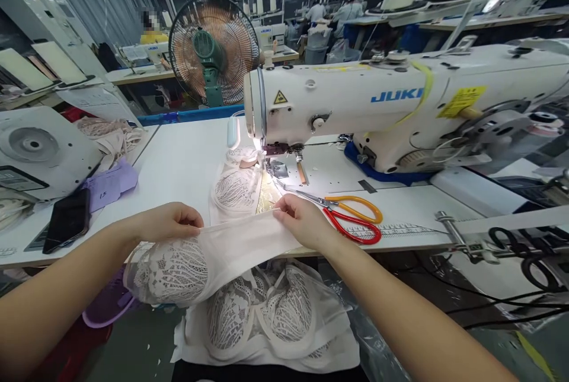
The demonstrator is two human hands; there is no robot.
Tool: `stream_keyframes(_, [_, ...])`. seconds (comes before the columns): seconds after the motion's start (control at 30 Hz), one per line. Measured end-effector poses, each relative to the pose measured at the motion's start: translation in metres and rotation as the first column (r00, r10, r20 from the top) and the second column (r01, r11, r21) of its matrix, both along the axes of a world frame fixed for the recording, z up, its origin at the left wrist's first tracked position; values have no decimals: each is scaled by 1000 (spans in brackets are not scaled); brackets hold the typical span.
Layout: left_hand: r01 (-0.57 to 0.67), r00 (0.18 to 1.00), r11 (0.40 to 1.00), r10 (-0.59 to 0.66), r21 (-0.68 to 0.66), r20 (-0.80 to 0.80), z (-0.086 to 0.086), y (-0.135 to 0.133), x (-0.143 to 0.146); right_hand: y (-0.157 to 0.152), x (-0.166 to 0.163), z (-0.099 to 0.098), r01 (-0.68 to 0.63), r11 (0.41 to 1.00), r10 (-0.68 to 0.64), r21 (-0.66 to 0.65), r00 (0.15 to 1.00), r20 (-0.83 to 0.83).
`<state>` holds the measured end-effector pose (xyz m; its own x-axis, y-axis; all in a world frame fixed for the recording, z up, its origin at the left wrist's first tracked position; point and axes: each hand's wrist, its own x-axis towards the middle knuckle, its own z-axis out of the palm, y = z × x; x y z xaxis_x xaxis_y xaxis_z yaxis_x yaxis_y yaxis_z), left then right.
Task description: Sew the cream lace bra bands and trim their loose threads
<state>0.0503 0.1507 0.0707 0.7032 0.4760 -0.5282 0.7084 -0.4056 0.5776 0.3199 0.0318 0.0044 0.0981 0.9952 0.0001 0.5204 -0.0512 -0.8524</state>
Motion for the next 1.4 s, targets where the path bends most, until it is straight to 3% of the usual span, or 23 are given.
stream_keyframes(0.23, [68, 994, 989, -55, 133, -98, 30, -19, -10, -1, -9, 7, -124, 992, 123, 14, 991, 58])
stream_keyframes(0.4, [103, 968, 943, -22, 316, -249, 56, -26, -40, 32, -60, -3, -265, 962, 252, 71, 955, 155])
stream_keyframes(0.5, [109, 926, 888, 73, 446, -371, 80, -25, -79, 63, -114, -4, -384, 916, 360, 115, 915, 183])
stream_keyframes(0.6, [70, 845, 821, 252, 566, -471, 111, -28, -115, 86, -157, 9, -467, 861, 440, 199, 882, 169])
stream_keyframes(0.73, [93, 801, 709, 364, 699, -475, 133, -50, -130, 80, -157, 32, -447, 821, 416, 355, 894, 163])
stream_keyframes(0.9, [165, 871, 581, 294, 797, -394, 115, -77, -93, 42, -91, 35, -340, 826, 308, 449, 940, 146])
stream_keyframes(1.03, [170, 933, 502, 196, 848, -303, 94, -76, -61, 15, -45, 24, -247, 858, 253, 451, 966, 48])
stream_keyframes(1.13, [165, 963, 427, 127, 889, -240, 83, -68, -48, 2, -27, 19, -206, 860, 186, 467, 979, 89])
stream_keyframes(1.2, [168, 980, 313, 52, 935, -194, 79, -61, -42, 0, -19, 21, -208, 835, 125, 509, 973, 193])
stream_keyframes(1.33, [110, 987, -35, -110, 993, -114, 74, -43, -32, 11, -8, 40, -210, 687, -96, 696, 923, 373])
stream_keyframes(1.4, [73, 984, -107, -152, 992, -89, 63, -32, -27, 17, -1, 48, -226, 578, -236, 784, 874, 426])
